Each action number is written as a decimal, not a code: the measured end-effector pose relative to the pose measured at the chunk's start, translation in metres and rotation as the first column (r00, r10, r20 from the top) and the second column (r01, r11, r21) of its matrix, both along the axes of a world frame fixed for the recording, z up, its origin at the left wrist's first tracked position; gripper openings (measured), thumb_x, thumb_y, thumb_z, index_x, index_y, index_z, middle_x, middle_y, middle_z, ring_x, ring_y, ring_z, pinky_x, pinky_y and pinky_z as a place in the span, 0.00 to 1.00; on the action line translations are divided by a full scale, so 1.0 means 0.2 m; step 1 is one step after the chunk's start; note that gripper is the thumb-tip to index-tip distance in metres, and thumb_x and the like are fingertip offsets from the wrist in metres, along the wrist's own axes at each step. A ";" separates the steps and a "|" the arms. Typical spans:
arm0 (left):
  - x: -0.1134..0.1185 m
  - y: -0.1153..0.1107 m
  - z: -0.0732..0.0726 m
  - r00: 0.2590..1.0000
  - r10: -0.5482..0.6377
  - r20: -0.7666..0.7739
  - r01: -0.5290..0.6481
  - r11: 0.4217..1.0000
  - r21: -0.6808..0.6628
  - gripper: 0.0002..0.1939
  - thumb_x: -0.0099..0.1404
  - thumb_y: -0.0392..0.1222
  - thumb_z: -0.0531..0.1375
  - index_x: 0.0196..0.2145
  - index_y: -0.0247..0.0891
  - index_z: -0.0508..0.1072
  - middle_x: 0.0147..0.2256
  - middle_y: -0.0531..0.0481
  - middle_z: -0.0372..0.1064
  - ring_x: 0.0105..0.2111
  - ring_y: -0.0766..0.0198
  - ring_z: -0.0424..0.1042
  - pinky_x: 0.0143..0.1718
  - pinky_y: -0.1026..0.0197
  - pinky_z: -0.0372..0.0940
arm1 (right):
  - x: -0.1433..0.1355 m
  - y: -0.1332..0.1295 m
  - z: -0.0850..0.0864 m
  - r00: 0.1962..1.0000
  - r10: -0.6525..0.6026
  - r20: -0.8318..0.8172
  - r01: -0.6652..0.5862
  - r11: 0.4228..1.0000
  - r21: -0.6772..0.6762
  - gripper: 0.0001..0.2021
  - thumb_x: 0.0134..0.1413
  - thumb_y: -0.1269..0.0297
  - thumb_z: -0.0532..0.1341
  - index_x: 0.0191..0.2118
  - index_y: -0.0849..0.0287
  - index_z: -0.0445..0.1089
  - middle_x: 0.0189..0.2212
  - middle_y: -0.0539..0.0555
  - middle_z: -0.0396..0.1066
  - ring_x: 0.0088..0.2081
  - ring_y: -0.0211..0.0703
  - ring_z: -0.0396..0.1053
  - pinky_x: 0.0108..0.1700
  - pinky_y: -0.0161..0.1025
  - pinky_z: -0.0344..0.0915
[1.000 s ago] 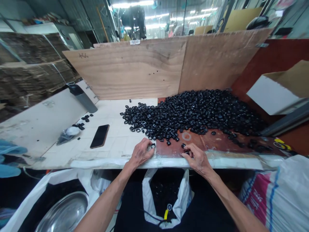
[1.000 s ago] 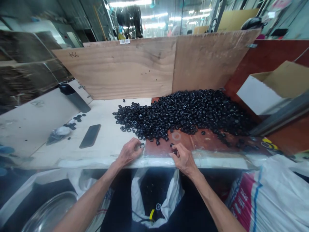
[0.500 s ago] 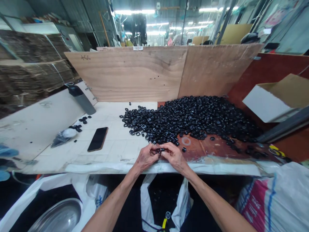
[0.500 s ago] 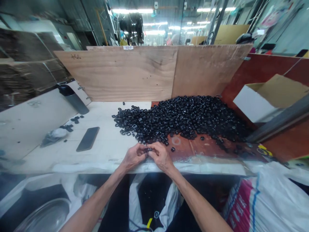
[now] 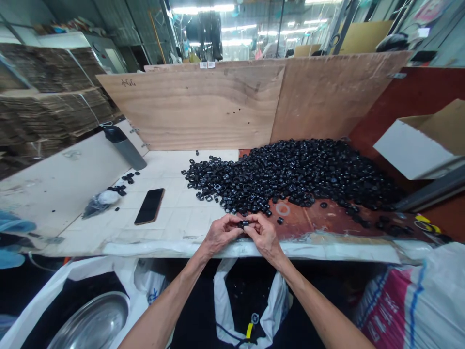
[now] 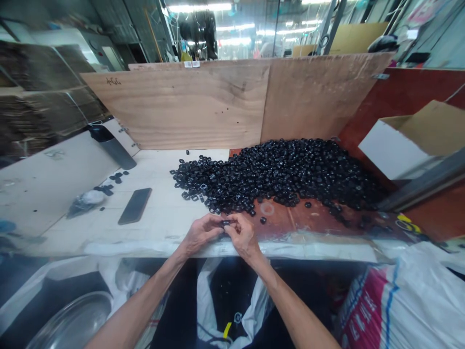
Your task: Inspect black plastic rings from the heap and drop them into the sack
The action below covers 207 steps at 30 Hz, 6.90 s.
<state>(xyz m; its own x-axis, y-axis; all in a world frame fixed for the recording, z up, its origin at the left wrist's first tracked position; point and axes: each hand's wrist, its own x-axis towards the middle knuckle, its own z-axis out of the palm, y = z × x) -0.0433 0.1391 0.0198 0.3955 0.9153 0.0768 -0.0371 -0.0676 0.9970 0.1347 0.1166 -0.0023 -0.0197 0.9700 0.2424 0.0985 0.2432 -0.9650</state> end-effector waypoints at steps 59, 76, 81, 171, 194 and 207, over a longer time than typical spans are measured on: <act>0.00 -0.02 0.06 0.998 0.057 0.037 -0.058 0.998 0.013 0.12 0.58 0.43 0.67 0.39 0.36 0.73 0.39 0.47 0.74 0.38 0.62 0.74 0.42 0.59 0.70 | 0.03 0.02 0.07 0.999 0.009 0.038 -0.014 0.992 0.124 0.10 0.55 0.67 0.64 0.43 0.54 0.78 0.40 0.56 0.71 0.46 0.46 0.71 0.46 0.41 0.71; 0.00 -0.02 0.06 0.998 0.059 0.006 -0.059 0.997 0.046 0.13 0.60 0.44 0.66 0.41 0.36 0.74 0.40 0.46 0.74 0.39 0.61 0.74 0.44 0.59 0.70 | 0.00 0.00 0.08 0.991 -0.076 0.107 0.052 0.977 0.209 0.08 0.56 0.67 0.64 0.42 0.55 0.77 0.38 0.56 0.74 0.41 0.45 0.73 0.42 0.40 0.71; 0.00 -0.02 0.05 0.999 0.017 0.037 -0.020 0.996 0.091 0.13 0.60 0.43 0.67 0.41 0.35 0.75 0.40 0.45 0.74 0.41 0.59 0.74 0.46 0.57 0.70 | -0.01 0.00 0.02 0.986 -0.124 0.107 0.111 0.987 0.117 0.11 0.55 0.62 0.65 0.45 0.55 0.73 0.33 0.52 0.74 0.33 0.43 0.74 0.37 0.38 0.73; -0.01 -0.02 0.07 0.994 -0.017 0.109 0.031 0.991 -0.129 0.16 0.61 0.46 0.66 0.43 0.34 0.74 0.40 0.45 0.77 0.36 0.60 0.77 0.43 0.56 0.72 | -0.02 -0.04 0.08 0.984 -0.023 0.174 0.008 0.996 0.087 0.07 0.62 0.64 0.57 0.40 0.59 0.71 0.26 0.49 0.69 0.26 0.38 0.68 0.31 0.33 0.66; -0.02 -0.02 -0.01 0.996 0.057 0.072 -0.077 0.949 0.306 0.14 0.60 0.40 0.67 0.44 0.37 0.75 0.42 0.44 0.70 0.42 0.59 0.74 0.43 0.56 0.73 | 0.00 -0.02 0.07 0.988 0.128 -0.090 -0.134 0.989 -0.063 0.11 0.58 0.57 0.62 0.43 0.58 0.71 0.34 0.55 0.76 0.33 0.44 0.76 0.40 0.42 0.75; -0.05 -0.04 0.05 0.994 -0.023 -0.108 0.062 0.924 0.377 0.10 0.60 0.36 0.65 0.41 0.36 0.76 0.38 0.44 0.71 0.36 0.61 0.72 0.36 0.61 0.68 | 0.08 -0.09 0.08 0.958 -0.063 0.280 0.017 0.986 0.166 0.05 0.59 0.63 0.61 0.39 0.58 0.70 0.33 0.54 0.72 0.33 0.43 0.72 0.36 0.38 0.70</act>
<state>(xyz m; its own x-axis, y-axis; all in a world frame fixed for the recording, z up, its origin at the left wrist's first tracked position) -0.0542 0.1304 0.0299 0.4570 0.8076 0.3727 0.0497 -0.4415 0.8959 0.1499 0.0977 0.0147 -0.0722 0.9202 0.3848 0.3748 0.3826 -0.8445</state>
